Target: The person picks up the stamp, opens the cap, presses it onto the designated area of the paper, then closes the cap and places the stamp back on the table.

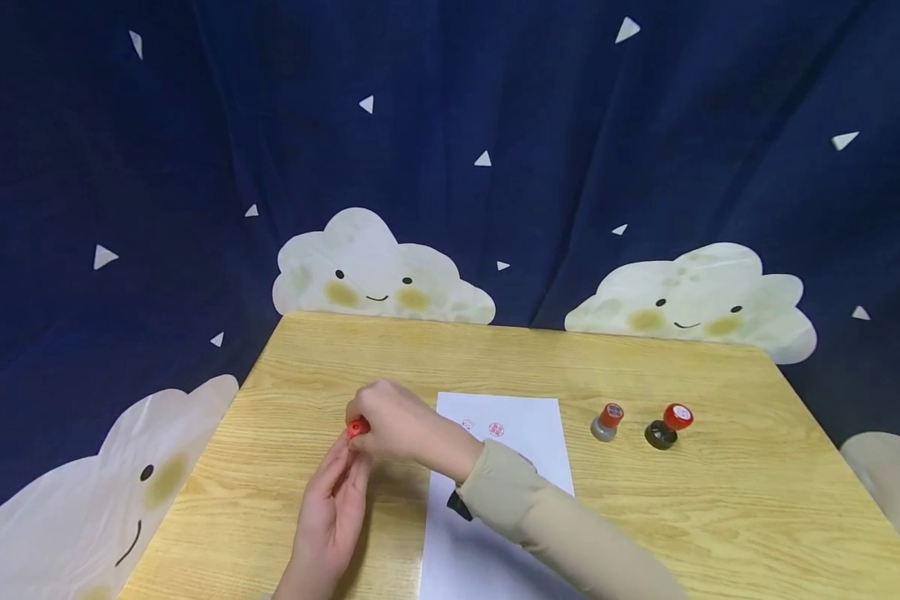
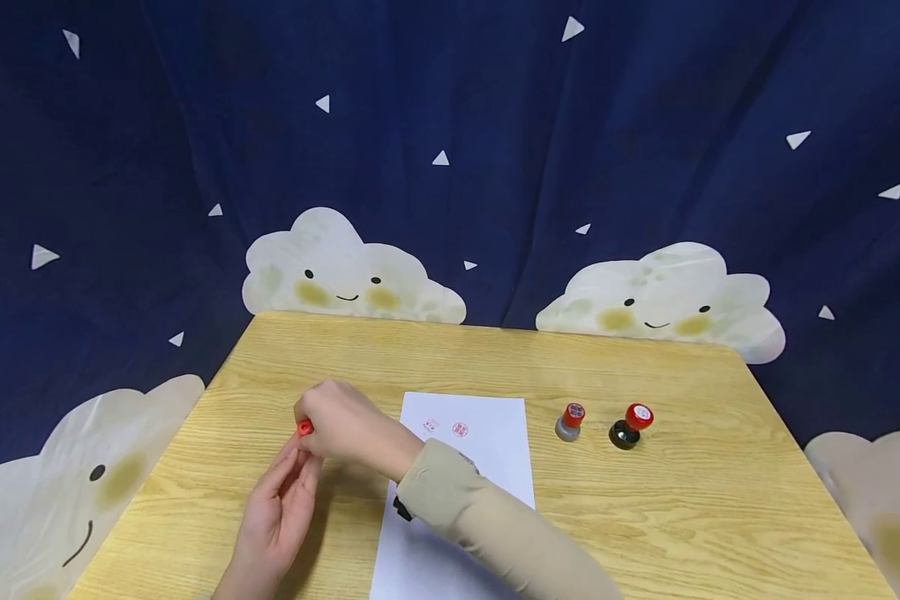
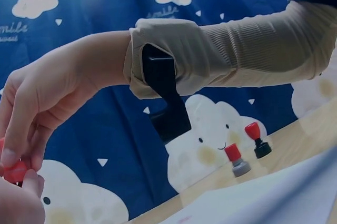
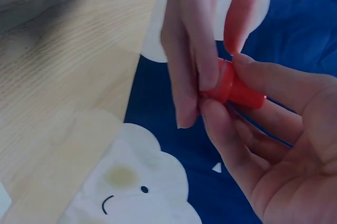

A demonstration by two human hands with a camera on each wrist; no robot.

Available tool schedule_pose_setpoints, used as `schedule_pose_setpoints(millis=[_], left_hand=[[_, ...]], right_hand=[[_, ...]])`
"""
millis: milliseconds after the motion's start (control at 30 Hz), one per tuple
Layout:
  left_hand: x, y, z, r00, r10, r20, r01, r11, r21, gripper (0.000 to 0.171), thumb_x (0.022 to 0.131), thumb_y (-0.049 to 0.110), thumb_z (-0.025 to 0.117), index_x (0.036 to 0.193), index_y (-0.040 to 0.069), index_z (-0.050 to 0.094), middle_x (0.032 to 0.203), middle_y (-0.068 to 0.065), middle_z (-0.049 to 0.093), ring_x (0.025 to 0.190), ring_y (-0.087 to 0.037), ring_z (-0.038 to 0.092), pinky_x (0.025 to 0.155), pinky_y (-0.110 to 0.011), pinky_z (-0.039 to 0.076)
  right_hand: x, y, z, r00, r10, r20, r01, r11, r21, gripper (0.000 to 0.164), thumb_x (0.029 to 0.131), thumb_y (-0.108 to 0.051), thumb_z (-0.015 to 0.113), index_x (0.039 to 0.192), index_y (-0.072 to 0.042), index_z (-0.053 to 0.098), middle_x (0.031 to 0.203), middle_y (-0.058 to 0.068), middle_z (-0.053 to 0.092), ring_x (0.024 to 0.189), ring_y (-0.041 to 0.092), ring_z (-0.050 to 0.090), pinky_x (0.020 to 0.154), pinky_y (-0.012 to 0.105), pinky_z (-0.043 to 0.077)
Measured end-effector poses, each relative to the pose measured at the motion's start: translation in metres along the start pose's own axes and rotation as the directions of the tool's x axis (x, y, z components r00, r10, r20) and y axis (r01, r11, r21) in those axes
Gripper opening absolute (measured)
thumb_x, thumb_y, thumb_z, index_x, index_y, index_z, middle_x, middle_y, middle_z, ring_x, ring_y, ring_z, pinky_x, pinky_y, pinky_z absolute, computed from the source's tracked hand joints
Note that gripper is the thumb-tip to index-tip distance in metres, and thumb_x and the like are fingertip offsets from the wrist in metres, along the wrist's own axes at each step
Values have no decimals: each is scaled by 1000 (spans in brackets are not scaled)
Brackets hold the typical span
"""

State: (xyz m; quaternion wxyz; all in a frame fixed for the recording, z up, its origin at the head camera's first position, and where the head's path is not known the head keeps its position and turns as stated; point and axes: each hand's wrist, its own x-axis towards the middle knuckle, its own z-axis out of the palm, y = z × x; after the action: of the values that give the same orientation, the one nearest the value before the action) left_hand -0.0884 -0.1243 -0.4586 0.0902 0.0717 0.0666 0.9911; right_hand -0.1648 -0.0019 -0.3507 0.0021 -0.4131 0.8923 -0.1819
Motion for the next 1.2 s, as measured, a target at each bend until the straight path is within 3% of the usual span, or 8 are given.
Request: schedule_pose_setpoints(millis=[200, 367, 500, 700, 967, 1067, 1200], left_hand=[[-9, -13, 2, 995, -24, 92, 19, 999, 50, 41, 103, 2, 21, 130, -5, 50, 137, -15, 48, 131, -17, 40, 115, -25, 19], [-16, -24, 5, 996, -43, 79, 32, 991, 133, 40, 102, -1, 23, 129, -3, 52, 136, -12, 49, 129, -16, 42, 114, -25, 21], [-22, -30, 5, 993, -72, 91, 55, 984, 171, 41, 102, -2, 22, 129, -1, 53, 135, -11, 50, 128, -16, 44, 113, -26, 23], [-30, -37, -2, 969, -112, 219, 80, 986, 149, 43, 101, -5, 20, 130, -2, 52, 134, -12, 51, 127, -17, 46, 111, -26, 26], [-36, -50, -7, 948, -101, 302, 50, 984, 174, 41, 98, -9, 29, 129, 0, 54, 132, -11, 54, 122, -18, 51, 109, -26, 31], [-37, -54, -8, 945, -94, 314, 37, 983, 181, 41, 98, -10, 29, 130, 0, 53, 132, -11, 54, 123, -17, 50, 109, -27, 31], [-39, -58, -7, 957, -107, 271, 53, 979, 199, 40, 97, -10, 32, 128, 2, 56, 130, -10, 57, 122, -16, 51, 108, -27, 34]], right_hand=[[-21, -4, -12, 999, 10, 38, -13, 997, 82, 10, 75, -10, 75, 70, -15, 68, 64, -12, 55, 60, 2, 46, 49, 9, 38], [-39, -7, -21, 998, 24, 60, -33, 988, 154, 11, 74, -6, 75, 72, -14, 69, 66, -14, 56, 60, 0, 48, 50, 8, 42], [-52, -10, -26, 998, 25, 52, -32, 988, 148, 14, 72, -4, 75, 71, -16, 69, 65, -16, 56, 61, 1, 48, 50, 9, 41], [-69, -18, -30, 998, 28, 48, -35, 989, 143, 15, 71, -2, 76, 74, -15, 71, 69, -13, 58, 64, 2, 52, 53, 7, 41], [-87, -24, -28, 998, 27, 55, -35, 989, 140, 15, 70, -2, 78, 77, -14, 72, 70, -13, 57, 63, -1, 49, 54, 5, 40], [-91, -24, -27, 999, 19, 31, -23, 991, 129, 15, 70, -3, 78, 77, -15, 73, 70, -13, 55, 62, -3, 48, 53, 4, 39], [-97, -25, -26, 999, 26, 21, -28, 992, 122, 16, 70, -3, 78, 77, -16, 73, 68, -13, 52, 59, -3, 45, 50, 6, 38]])
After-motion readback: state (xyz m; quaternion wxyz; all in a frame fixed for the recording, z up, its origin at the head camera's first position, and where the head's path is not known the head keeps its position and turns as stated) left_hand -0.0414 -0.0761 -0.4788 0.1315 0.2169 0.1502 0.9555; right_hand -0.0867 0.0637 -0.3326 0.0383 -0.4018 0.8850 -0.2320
